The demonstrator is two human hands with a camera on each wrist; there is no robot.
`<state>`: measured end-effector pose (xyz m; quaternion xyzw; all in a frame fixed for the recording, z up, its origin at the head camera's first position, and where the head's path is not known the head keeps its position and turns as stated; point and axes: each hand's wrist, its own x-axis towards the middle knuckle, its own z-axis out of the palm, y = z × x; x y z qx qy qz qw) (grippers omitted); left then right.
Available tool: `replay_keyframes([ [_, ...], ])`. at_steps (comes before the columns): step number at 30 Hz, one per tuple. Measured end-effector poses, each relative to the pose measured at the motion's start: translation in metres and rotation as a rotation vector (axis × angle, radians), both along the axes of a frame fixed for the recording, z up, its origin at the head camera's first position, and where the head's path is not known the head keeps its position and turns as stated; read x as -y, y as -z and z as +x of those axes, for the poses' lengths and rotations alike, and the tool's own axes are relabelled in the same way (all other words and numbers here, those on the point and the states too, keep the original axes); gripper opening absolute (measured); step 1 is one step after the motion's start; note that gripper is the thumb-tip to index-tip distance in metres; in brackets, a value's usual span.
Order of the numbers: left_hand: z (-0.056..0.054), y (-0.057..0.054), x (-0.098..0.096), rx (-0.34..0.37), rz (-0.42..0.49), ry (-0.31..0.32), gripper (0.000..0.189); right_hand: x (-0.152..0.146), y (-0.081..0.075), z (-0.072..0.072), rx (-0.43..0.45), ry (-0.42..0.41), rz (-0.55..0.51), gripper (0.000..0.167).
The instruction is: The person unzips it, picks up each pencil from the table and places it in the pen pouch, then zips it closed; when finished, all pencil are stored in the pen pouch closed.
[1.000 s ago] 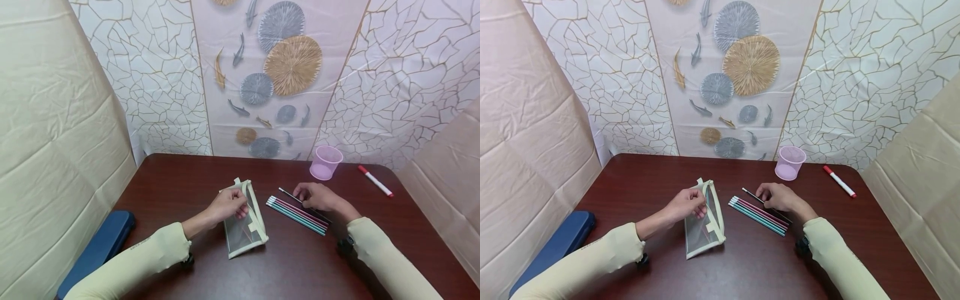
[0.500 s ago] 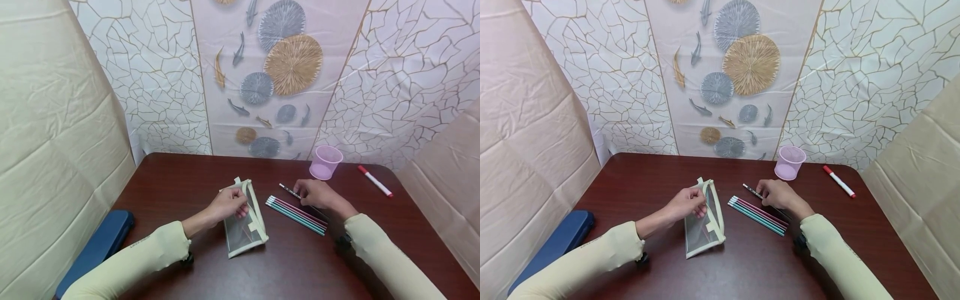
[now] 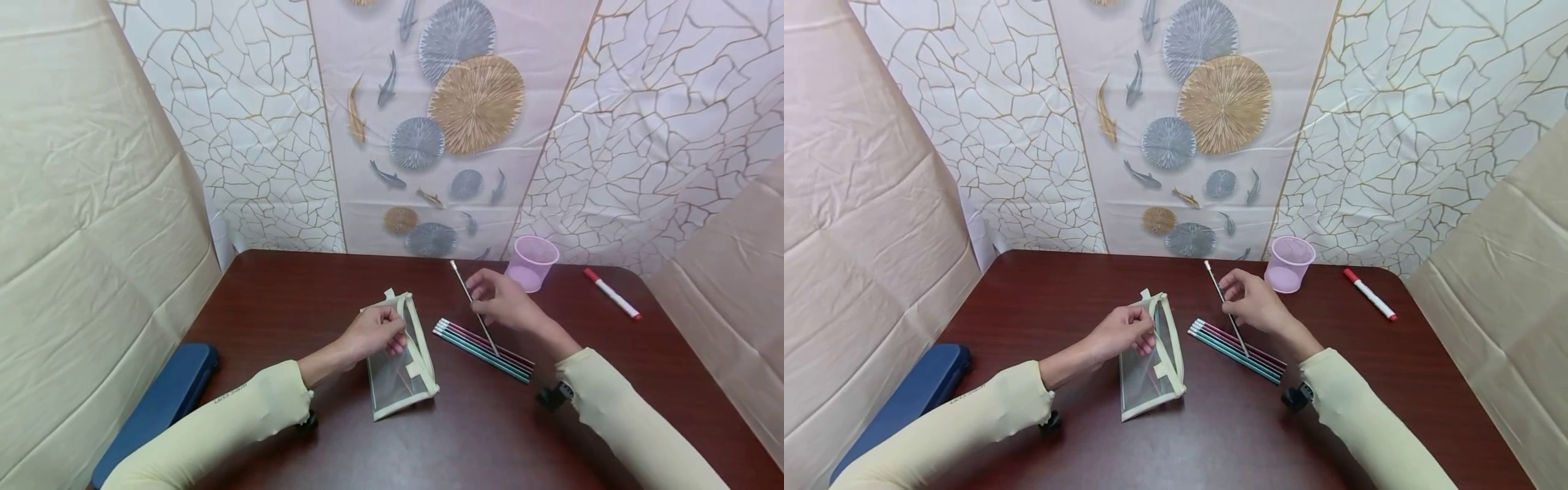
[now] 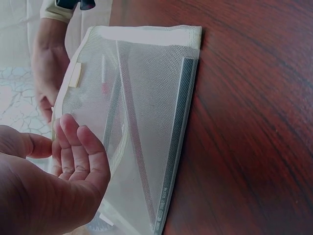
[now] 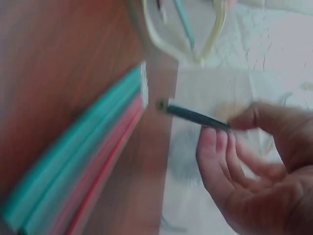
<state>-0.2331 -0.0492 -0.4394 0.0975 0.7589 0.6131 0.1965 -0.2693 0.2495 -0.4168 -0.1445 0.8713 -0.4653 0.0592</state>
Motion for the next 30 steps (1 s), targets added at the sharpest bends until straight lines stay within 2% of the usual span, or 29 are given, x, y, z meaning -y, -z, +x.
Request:
replay_keyframes([
  [5, 0.0, 0.002, 0.0, 0.0, 0.008, -0.002, 0.013, 0.023, 0.004, 0.015, 0.14, 0.1, -0.338, 0.042],
  [10, 0.001, 0.002, -0.001, -0.006, 0.013, -0.005, 0.013, 0.05, 0.013, 0.032, 0.195, 0.144, -0.492, 0.042],
  [14, 0.002, 0.002, -0.001, -0.001, 0.02, -0.013, 0.012, 0.07, 0.02, 0.042, 0.209, 0.126, -0.533, 0.041],
  [19, 0.003, 0.002, -0.002, 0.025, 0.045, -0.028, 0.011, 0.086, 0.028, 0.049, 0.232, 0.111, -0.521, 0.042],
  [30, 0.004, 0.003, -0.005, 0.042, 0.054, -0.037, 0.012, 0.1, 0.038, 0.052, 0.244, 0.148, -0.486, 0.04],
])
